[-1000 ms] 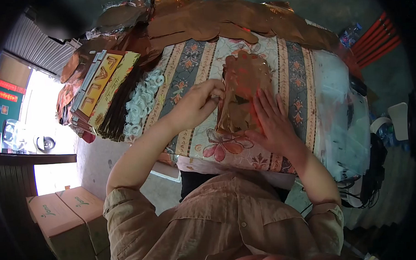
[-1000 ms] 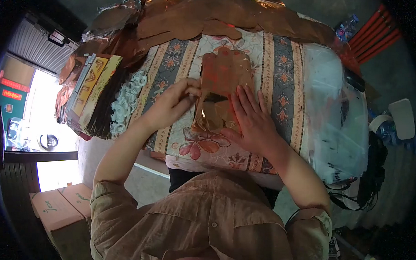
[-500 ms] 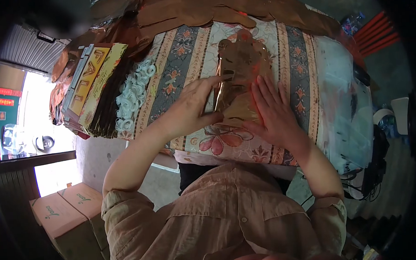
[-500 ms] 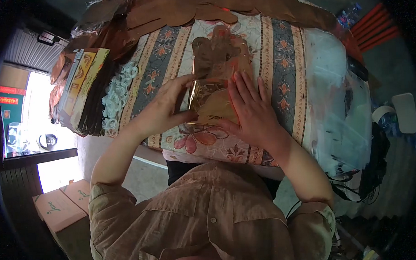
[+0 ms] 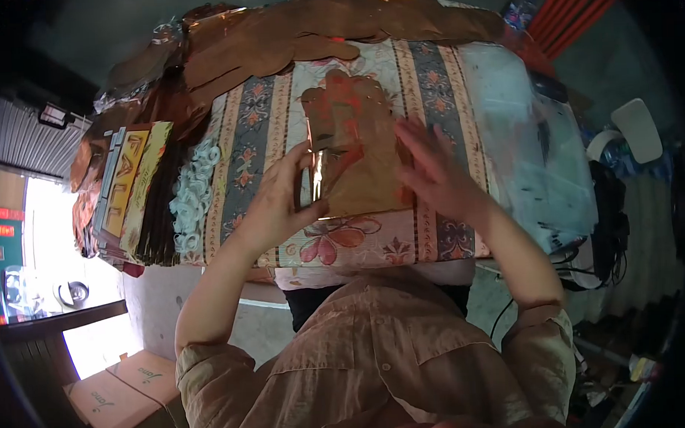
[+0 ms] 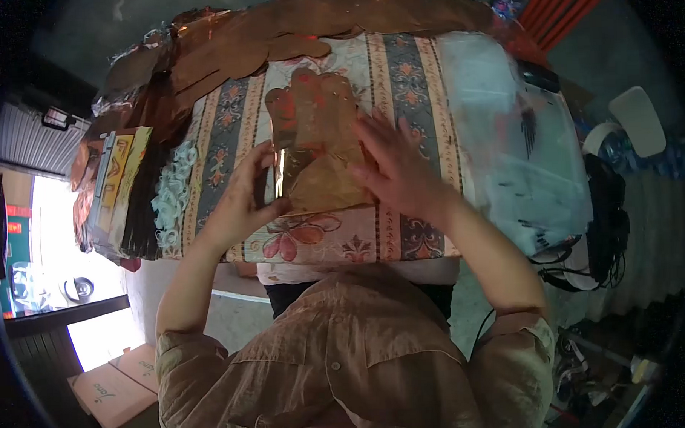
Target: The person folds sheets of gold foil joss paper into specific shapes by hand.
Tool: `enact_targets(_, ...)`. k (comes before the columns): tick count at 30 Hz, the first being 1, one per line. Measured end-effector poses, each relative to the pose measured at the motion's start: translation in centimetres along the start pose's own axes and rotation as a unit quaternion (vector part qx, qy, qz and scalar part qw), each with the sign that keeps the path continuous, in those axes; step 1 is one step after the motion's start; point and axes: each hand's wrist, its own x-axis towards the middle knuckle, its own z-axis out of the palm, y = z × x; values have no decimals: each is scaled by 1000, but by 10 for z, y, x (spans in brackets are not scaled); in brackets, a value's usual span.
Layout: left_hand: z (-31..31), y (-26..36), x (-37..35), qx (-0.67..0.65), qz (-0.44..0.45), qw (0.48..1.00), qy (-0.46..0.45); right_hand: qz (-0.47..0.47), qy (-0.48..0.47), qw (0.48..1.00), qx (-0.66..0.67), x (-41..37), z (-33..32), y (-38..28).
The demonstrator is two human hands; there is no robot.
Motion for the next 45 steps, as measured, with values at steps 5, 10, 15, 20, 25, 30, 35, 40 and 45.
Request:
enact_targets(5,1,-3,-2,7,-10,1000,3,-19,-8,982,-189,-6,-15,15)
enact_targets(10,-2,1,-1,-3,-23,1000,-18,-47,-11,976,-213,-2,-8,19)
enact_targets(15,-2,1,-1,-7,-24,1000,-18,-73,-5,965,-252,2,-3,18)
enact_targets(20,0,-3,-2,2,-13,1000,-3,-98,-12,948,-303,4,-3,21)
enact_targets(25,-2,-2,-1,12,-8,1000,-2,-128,-45,931,-338,11,-8,18)
enact_targets(30,-2,-2,-2,17,-8,1000,-2,-115,-45,964,-235,16,-12,27)
enact_targets(35,-5,5,-1,30,-17,999,-5,2,-42,998,-44,33,-13,32)
enact_targets(40,-7,9,-1,28,-4,1000,-6,88,-8,996,-12,35,5,24)
enact_targets(45,-7,4,0,70,68,995,-4,-6,128,987,-95,31,20,28)
